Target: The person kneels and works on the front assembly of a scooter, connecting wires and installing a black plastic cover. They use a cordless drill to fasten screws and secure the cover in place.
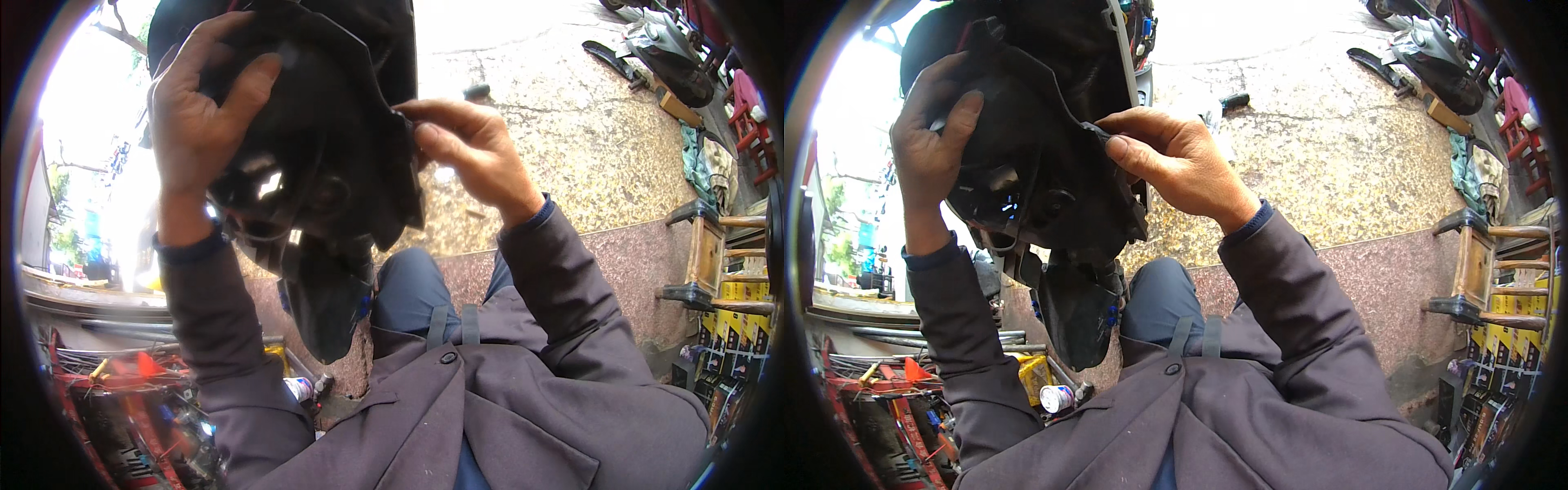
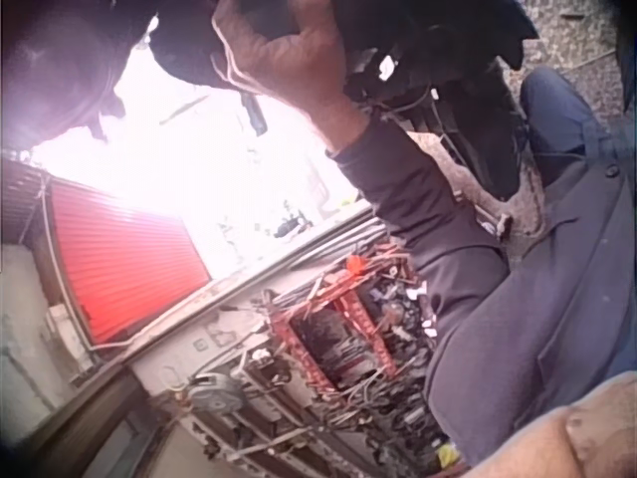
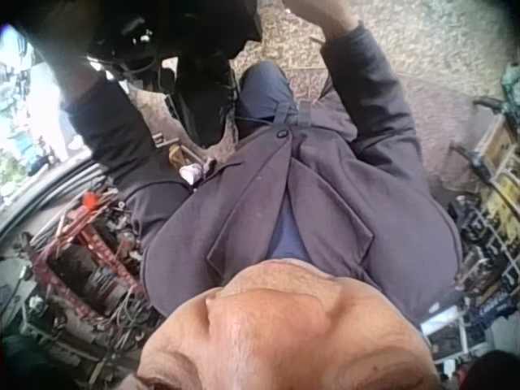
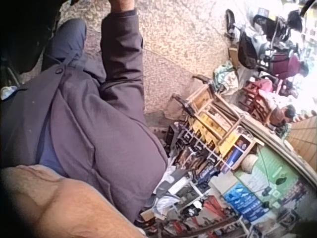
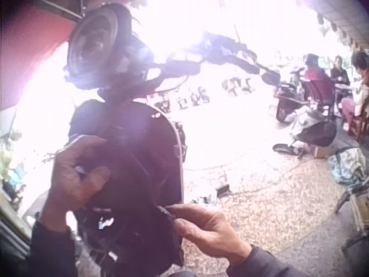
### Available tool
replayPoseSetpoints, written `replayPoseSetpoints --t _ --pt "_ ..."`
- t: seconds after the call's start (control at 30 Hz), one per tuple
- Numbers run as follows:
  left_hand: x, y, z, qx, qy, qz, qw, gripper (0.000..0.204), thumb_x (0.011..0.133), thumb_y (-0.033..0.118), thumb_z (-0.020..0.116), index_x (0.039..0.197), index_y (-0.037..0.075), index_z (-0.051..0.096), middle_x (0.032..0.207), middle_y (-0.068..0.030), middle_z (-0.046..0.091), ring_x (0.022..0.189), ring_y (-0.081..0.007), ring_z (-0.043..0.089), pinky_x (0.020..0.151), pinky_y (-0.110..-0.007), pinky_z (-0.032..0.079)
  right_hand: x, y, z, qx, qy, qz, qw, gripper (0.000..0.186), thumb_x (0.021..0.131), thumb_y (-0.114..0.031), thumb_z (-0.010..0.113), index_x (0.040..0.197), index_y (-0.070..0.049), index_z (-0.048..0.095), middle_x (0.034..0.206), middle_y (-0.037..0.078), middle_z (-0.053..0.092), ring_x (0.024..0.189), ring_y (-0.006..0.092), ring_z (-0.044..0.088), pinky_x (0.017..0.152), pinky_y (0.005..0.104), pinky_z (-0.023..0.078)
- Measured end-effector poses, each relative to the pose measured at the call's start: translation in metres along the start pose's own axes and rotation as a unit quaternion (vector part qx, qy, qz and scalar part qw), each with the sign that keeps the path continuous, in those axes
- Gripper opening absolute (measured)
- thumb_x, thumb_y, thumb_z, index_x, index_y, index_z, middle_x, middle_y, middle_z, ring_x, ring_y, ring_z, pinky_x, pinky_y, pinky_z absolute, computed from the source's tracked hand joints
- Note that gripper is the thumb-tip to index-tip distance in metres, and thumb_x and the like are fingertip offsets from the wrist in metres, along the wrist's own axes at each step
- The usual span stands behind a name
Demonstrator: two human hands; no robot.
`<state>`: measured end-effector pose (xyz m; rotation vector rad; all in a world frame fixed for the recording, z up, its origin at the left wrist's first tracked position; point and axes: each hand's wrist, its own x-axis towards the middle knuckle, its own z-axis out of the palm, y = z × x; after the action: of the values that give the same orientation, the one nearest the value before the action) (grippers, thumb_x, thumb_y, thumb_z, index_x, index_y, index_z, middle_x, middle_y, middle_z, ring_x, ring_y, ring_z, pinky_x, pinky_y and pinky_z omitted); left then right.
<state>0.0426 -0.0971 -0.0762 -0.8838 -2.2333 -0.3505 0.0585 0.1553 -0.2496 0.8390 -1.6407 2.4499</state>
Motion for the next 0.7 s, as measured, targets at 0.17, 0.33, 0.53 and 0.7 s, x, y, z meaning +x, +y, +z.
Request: replayPoseSetpoints --t 0.17,0.33,0.53,0.7 --pt "0.000 0.002 0.000 -0.013 0.025 -0.034 0.999 0.043 0.081 0.031 0.082 0.118 0.010 0.072 0.098 -0.0094 0.071 0.091 -0.0204 0.067 0.082 -0.032 0.052 0.001 -0.003 0.000 -0.014 -0.012 0.031 0.999 0.033 0.101 -0.027 0.066 0.122 -0.002 0.070 0.091 0.001 0.069 0.078 0.0073 0.063 0.071 0.0231 0.054" --pt "0.002 0.003 -0.001 -0.015 0.037 -0.039 0.998 0.042 0.080 0.028 0.081 0.117 0.011 0.072 0.093 -0.0075 0.069 0.090 -0.0187 0.065 0.082 -0.032 0.050 0.018 -0.004 -0.001 -0.194 0.131 -0.087 0.968 0.027 0.094 -0.015 0.074 0.117 -0.001 0.071 0.090 0.005 0.072 0.081 0.0084 0.066 0.066 0.0256 0.056" --pt "0.002 0.009 -0.002 -0.053 0.031 -0.099 0.993 0.042 0.082 0.024 0.078 0.119 0.006 0.070 0.089 -0.0064 0.067 0.087 -0.0167 0.064 0.082 -0.031 0.050 0.072 -0.011 -0.007 -0.404 0.233 -0.250 0.849 0.059 0.081 -0.019 0.083 0.131 0.000 0.058 0.111 0.021 0.068 0.091 0.0284 0.070 0.077 0.0354 0.057" --pt "0.022 0.014 -0.005 -0.074 0.047 -0.083 0.993 0.042 0.085 0.024 0.075 0.121 0.003 0.068 0.098 -0.0111 0.071 0.093 -0.0190 0.067 0.088 -0.032 0.050 0.108 -0.004 0.005 -0.064 0.189 -0.076 0.977 0.055 0.089 -0.019 0.075 0.133 0.006 0.053 0.113 0.022 0.071 0.097 0.0236 0.072 0.084 0.0326 0.056"
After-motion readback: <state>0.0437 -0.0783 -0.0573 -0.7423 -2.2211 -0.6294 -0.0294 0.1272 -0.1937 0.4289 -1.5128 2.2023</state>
